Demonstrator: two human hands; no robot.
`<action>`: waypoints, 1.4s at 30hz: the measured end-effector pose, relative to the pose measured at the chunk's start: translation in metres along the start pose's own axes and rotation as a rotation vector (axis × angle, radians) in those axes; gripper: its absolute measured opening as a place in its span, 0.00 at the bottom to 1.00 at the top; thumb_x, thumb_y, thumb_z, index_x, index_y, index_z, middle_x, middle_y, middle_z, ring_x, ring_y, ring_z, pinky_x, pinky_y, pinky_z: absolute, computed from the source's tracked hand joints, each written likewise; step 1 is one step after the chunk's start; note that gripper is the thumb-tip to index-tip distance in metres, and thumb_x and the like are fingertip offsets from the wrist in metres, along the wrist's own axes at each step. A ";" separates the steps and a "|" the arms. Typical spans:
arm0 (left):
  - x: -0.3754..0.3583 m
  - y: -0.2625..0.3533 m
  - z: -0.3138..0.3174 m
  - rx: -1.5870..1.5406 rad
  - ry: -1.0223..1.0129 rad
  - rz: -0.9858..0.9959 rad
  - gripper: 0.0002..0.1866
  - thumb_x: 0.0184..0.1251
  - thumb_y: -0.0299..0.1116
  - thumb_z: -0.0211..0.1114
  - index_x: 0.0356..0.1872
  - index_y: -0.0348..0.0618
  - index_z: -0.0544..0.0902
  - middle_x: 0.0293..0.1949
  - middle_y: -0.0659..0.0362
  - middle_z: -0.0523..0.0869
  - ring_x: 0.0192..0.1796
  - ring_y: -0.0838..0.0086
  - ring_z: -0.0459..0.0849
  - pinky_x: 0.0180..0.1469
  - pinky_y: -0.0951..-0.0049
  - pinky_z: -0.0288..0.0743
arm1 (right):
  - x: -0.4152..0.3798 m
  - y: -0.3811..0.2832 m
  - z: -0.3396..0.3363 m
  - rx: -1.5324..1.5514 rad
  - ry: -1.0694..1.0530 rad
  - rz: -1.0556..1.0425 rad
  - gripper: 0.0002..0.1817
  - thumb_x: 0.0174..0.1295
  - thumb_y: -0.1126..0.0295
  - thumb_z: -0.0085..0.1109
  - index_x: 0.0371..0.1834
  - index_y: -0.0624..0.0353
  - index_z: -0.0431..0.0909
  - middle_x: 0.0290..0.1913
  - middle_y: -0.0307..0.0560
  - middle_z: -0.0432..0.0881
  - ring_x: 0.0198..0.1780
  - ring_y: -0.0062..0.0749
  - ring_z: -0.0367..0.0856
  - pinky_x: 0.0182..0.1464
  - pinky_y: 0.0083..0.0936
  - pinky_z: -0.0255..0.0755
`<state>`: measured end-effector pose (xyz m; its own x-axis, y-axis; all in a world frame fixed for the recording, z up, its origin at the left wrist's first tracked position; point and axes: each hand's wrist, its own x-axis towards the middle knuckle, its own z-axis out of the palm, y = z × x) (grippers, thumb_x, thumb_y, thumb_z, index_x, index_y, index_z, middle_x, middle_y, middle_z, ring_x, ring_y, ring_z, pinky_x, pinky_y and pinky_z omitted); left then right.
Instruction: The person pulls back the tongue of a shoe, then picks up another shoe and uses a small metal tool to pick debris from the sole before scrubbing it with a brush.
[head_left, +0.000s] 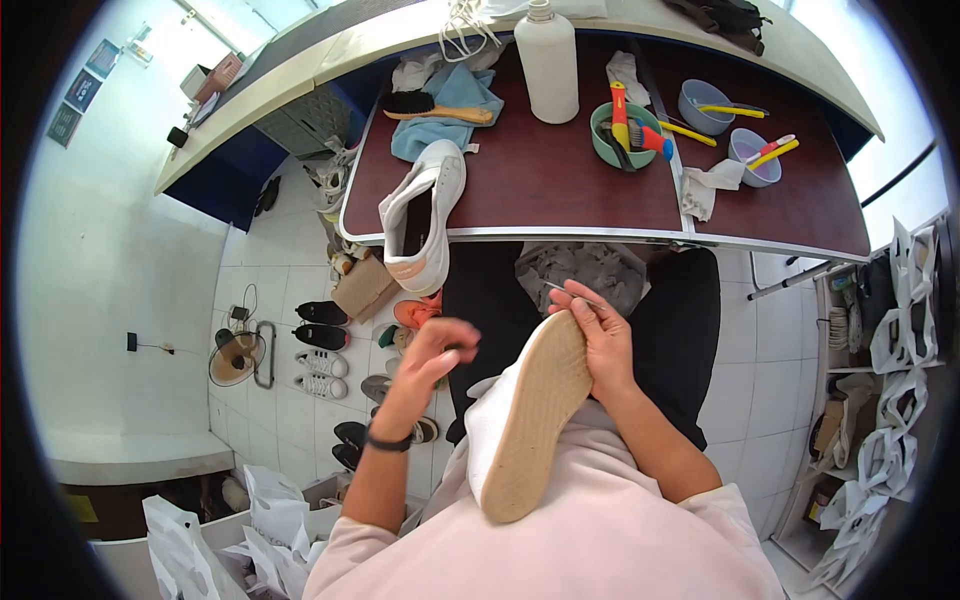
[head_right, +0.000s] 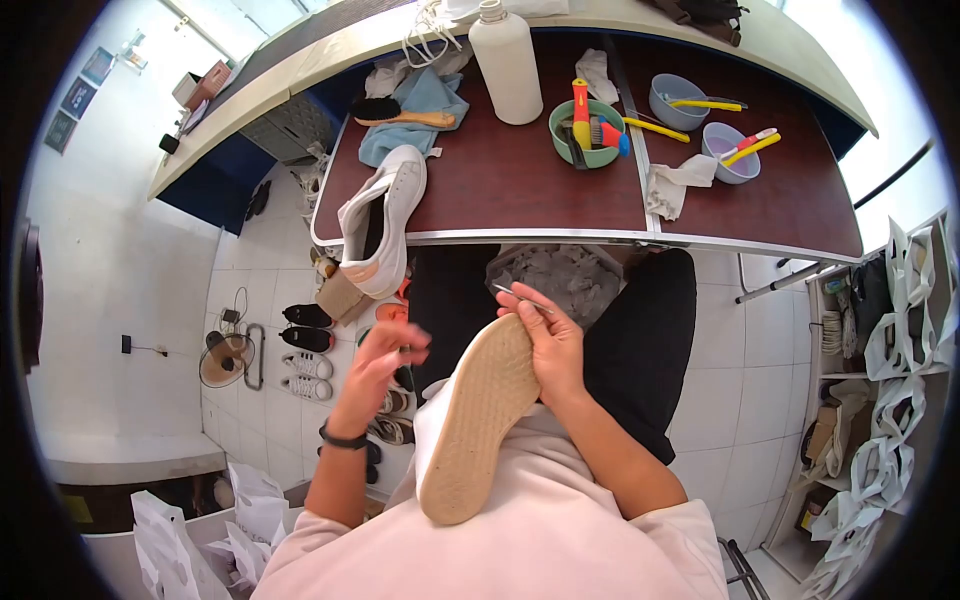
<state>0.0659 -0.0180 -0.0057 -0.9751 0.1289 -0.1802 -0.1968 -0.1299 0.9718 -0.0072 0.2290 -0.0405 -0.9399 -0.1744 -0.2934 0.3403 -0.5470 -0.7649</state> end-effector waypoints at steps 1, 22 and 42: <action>0.022 -0.009 0.014 -0.067 0.002 0.086 0.27 0.71 0.42 0.62 0.65 0.38 0.73 0.64 0.52 0.78 0.70 0.64 0.75 0.72 0.62 0.67 | 0.001 0.003 0.006 -0.024 -0.022 -0.023 0.17 0.76 0.68 0.57 0.64 0.63 0.79 0.54 0.50 0.87 0.51 0.27 0.85 0.54 0.23 0.80; 0.083 -0.061 0.077 -0.589 -0.241 -0.533 0.31 0.80 0.54 0.43 0.69 0.40 0.72 0.56 0.51 0.84 0.56 0.65 0.85 0.60 0.64 0.79 | -0.015 0.017 -0.061 -0.172 -0.170 -0.215 0.07 0.73 0.76 0.59 0.50 0.65 0.80 0.50 0.50 0.88 0.48 0.26 0.86 0.55 0.24 0.80; 0.085 -0.062 0.075 -0.589 -0.289 -0.527 0.32 0.77 0.54 0.47 0.68 0.36 0.72 0.59 0.48 0.83 0.58 0.63 0.84 0.63 0.63 0.78 | -0.011 0.017 -0.055 -0.226 -0.144 -0.185 0.07 0.67 0.76 0.66 0.47 0.64 0.87 0.45 0.43 0.90 0.45 0.18 0.85 0.51 0.18 0.79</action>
<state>0.0024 0.0748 -0.0700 -0.6920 0.5525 -0.4646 -0.7183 -0.4634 0.5189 0.0106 0.2668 -0.0814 -0.9751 -0.2117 -0.0660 0.1457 -0.3870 -0.9105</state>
